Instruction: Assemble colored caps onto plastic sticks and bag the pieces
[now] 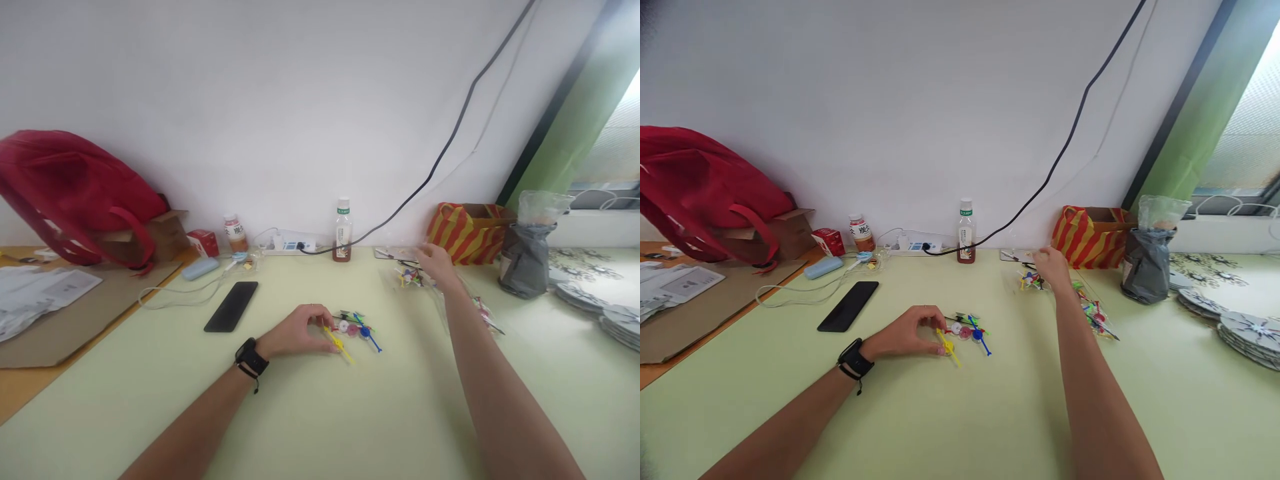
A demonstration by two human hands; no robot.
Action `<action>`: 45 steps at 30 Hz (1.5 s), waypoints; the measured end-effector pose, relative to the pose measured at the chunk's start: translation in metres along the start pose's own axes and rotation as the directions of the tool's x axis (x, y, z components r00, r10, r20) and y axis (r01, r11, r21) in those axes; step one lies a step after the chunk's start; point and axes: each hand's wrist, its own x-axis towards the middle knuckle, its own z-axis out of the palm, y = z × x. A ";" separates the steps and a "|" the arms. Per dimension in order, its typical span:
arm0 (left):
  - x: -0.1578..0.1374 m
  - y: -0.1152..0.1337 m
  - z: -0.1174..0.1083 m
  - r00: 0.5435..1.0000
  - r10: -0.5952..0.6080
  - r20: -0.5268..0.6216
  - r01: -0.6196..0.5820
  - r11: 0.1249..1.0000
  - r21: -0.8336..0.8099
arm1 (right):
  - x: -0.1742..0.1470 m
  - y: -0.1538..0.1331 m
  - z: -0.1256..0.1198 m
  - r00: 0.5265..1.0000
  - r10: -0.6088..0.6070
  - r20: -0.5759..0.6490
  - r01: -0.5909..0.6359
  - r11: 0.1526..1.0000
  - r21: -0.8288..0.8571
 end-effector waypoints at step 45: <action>0.010 -0.051 -0.024 0.901 -0.155 -0.405 0.051 0.965 -0.256 | -0.110 -0.123 0.097 0.691 -0.436 0.576 0.414 0.893 0.178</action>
